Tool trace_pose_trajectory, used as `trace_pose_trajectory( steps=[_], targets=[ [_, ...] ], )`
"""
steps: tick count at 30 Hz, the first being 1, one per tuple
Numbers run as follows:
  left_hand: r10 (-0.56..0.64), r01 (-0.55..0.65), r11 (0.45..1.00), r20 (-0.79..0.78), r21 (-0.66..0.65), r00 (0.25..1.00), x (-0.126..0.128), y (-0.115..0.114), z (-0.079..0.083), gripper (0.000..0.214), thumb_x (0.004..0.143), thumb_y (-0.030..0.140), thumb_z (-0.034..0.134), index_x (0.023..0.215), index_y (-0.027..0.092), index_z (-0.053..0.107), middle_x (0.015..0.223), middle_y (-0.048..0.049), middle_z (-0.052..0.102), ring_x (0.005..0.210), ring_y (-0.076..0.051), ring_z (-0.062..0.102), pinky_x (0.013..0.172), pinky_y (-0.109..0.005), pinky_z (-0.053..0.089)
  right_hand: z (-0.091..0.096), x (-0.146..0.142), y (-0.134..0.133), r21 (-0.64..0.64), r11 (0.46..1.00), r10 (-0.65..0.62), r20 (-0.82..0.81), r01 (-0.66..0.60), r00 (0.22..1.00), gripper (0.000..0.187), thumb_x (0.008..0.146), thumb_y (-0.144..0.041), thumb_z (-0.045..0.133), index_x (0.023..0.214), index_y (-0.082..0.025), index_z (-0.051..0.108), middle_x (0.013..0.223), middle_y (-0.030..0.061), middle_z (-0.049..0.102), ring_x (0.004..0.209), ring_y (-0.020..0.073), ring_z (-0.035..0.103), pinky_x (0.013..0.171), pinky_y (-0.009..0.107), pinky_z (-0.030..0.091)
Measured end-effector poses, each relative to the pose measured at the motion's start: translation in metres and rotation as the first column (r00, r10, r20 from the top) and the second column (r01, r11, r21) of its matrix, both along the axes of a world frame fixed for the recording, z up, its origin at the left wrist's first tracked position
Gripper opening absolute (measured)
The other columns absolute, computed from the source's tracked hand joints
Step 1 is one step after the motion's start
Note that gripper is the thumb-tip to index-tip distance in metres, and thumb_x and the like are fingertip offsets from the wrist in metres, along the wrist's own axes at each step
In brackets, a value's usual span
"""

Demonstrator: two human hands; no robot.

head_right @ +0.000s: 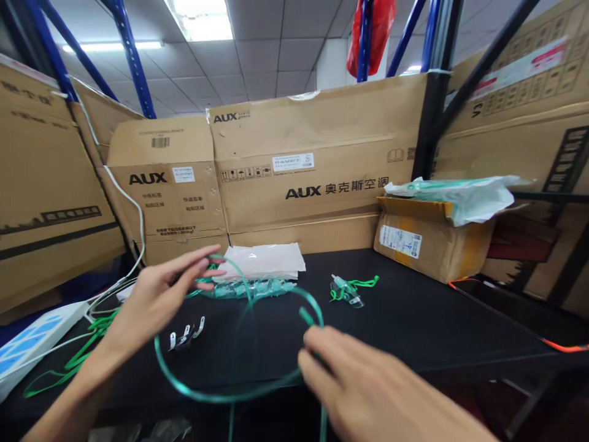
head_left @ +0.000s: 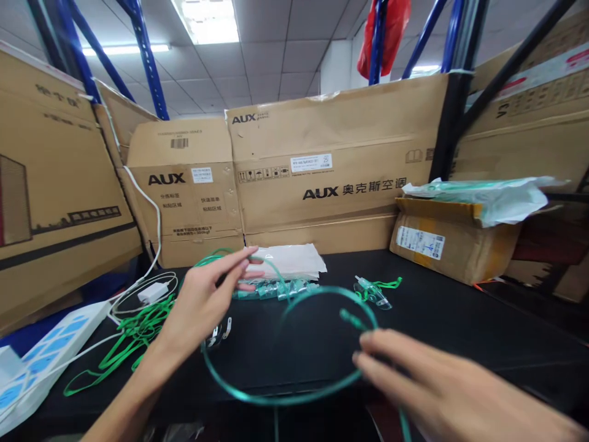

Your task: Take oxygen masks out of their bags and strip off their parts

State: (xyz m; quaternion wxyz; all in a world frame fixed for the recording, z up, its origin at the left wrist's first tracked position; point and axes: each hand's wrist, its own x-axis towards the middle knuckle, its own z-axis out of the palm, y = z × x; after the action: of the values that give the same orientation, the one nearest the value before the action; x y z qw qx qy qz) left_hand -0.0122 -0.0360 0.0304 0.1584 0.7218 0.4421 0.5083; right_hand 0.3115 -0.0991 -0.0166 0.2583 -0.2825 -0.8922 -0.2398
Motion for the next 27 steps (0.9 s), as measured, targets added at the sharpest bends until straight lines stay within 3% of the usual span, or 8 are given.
trace_pose_trajectory(
  steps=[1, 4, 7, 9, 13, 16, 21, 27],
  targets=[
    [-0.006, 0.005, 0.999, 0.033, 0.031, 0.999, 0.002, 0.002, 0.017, 0.038, 0.102, 0.039, 0.060, 0.135, 0.022, 0.068, 0.121, -0.0061, 0.079, 0.100, -0.023, 0.079, 0.084, -0.033, 0.067, 0.022, 0.000, 0.006, -0.015, 1.000, -0.024, 0.016, 0.024, 1.000, 0.055, 0.097, -0.001, 0.030, 0.138, -0.024, 0.059, 0.133, 0.0091, 0.071, 0.108, 0.0205, 0.075, 0.084, 0.024, 0.061],
    [-0.059, 0.041, 0.993, 0.165, 0.110, 0.984, 0.008, 0.015, 0.061, 0.035, 0.102, 0.030, 0.061, 0.131, 0.012, 0.069, 0.116, -0.0107, 0.079, 0.099, -0.023, 0.079, 0.078, -0.029, 0.066, 0.060, -0.002, 0.038, 0.056, 0.995, 0.084, -0.098, -0.079, 0.992, 0.040, 0.104, -0.013, 0.039, 0.134, -0.026, 0.062, 0.130, 0.0092, 0.069, 0.095, 0.0199, 0.076, 0.073, 0.025, 0.062],
    [-0.097, 0.076, 0.993, 0.259, 0.092, 0.961, 0.009, 0.043, 0.086, 0.030, 0.103, 0.021, 0.056, 0.129, 0.010, 0.068, 0.121, -0.0131, 0.077, 0.096, -0.019, 0.079, 0.082, -0.025, 0.063, 0.052, -0.005, 0.083, 0.112, 0.993, 0.060, -0.268, -0.031, 0.962, 0.034, 0.103, -0.014, 0.049, 0.132, -0.022, 0.066, 0.123, 0.0118, 0.070, 0.099, 0.0222, 0.075, 0.084, 0.032, 0.062],
    [-0.087, 0.087, 0.996, 0.281, 0.013, 0.956, 0.010, 0.066, 0.087, 0.031, 0.105, 0.017, 0.051, 0.130, 0.009, 0.066, 0.125, -0.0144, 0.075, 0.097, -0.017, 0.078, 0.088, -0.026, 0.061, 0.027, -0.005, 0.108, -0.034, 0.999, 0.005, -0.255, -0.014, 0.967, 0.044, 0.100, -0.006, 0.043, 0.138, -0.017, 0.063, 0.134, 0.0177, 0.065, 0.113, 0.0258, 0.072, 0.093, 0.039, 0.062],
    [-0.081, 0.113, 0.975, 0.167, -0.189, 0.983, 0.011, 0.104, 0.054, 0.024, 0.104, 0.013, 0.052, 0.120, 0.006, 0.069, 0.114, -0.0162, 0.078, 0.087, -0.018, 0.079, 0.089, -0.035, 0.061, -0.032, -0.002, 0.117, -0.197, 0.980, 0.021, -0.104, -0.041, 0.994, 0.081, 0.076, 0.011, 0.040, 0.144, -0.028, 0.061, 0.145, 0.0089, 0.064, 0.125, 0.0220, 0.069, 0.098, 0.035, 0.061],
    [-0.097, 0.101, 0.948, 0.029, -0.302, 0.995, 0.012, 0.119, 0.018, 0.021, 0.104, 0.027, 0.061, 0.116, 0.011, 0.069, 0.108, -0.0092, 0.076, 0.085, -0.019, 0.076, 0.081, -0.039, 0.063, -0.056, 0.000, 0.098, -0.377, 0.926, -0.034, -0.022, 0.023, 0.999, 0.077, 0.077, 0.010, 0.039, 0.140, -0.026, 0.065, 0.148, 0.0073, 0.062, 0.133, 0.0243, 0.063, 0.108, 0.042, 0.056],
    [-0.100, 0.041, 0.964, -0.218, -0.262, 0.971, 0.007, 0.120, -0.022, 0.026, 0.104, 0.034, 0.060, 0.120, 0.015, 0.066, 0.107, -0.0072, 0.073, 0.090, -0.021, 0.073, 0.085, -0.042, 0.061, -0.055, 0.000, 0.084, -0.367, 0.922, -0.145, -0.037, 0.122, 0.989, 0.045, 0.092, -0.008, 0.052, 0.128, -0.021, 0.074, 0.141, 0.0101, 0.068, 0.129, 0.0334, 0.065, 0.109, 0.056, 0.054],
    [-0.150, 0.151, 0.988, -0.543, -0.042, 0.826, 0.012, 0.082, -0.038, 0.037, 0.101, 0.024, 0.060, 0.137, 0.025, 0.061, 0.143, -0.0105, 0.058, 0.137, -0.030, 0.049, 0.119, -0.049, 0.032, -0.044, -0.017, 0.094, -0.308, 0.944, -0.147, -0.082, 0.115, 0.986, 0.030, 0.101, -0.014, 0.053, 0.121, -0.019, 0.075, 0.125, 0.0141, 0.073, 0.114, 0.0300, 0.071, 0.100, 0.050, 0.059]
  ],
)
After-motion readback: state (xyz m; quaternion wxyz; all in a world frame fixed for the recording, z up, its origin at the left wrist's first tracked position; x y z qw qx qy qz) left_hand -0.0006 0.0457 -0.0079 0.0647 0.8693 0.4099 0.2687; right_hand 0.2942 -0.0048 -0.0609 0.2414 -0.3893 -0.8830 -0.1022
